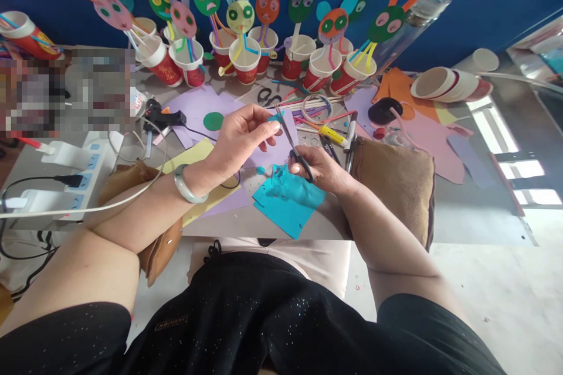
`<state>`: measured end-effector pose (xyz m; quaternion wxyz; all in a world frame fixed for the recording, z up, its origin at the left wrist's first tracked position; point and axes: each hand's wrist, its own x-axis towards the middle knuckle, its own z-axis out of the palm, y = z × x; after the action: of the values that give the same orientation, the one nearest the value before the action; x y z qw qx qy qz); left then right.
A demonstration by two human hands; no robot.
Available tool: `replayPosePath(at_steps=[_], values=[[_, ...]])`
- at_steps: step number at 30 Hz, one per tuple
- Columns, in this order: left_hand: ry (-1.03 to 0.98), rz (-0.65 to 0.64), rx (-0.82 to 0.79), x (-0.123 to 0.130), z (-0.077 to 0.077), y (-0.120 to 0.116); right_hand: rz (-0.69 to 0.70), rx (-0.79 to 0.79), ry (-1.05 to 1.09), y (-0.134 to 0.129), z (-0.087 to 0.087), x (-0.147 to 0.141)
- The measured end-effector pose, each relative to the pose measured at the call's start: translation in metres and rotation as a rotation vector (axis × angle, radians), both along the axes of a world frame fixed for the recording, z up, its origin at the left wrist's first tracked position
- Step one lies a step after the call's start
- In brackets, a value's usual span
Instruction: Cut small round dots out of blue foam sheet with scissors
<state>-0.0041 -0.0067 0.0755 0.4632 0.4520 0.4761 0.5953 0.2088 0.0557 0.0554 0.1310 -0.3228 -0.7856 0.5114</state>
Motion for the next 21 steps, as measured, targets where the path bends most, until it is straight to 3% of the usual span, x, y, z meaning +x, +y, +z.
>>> replayPosePath(at_steps=[21], values=[[0.005, -0.062, -0.006, -0.0015, -0.003, -0.0006, 0.038, -0.022, 0.026, -0.0004, 0.0035, -0.0012]])
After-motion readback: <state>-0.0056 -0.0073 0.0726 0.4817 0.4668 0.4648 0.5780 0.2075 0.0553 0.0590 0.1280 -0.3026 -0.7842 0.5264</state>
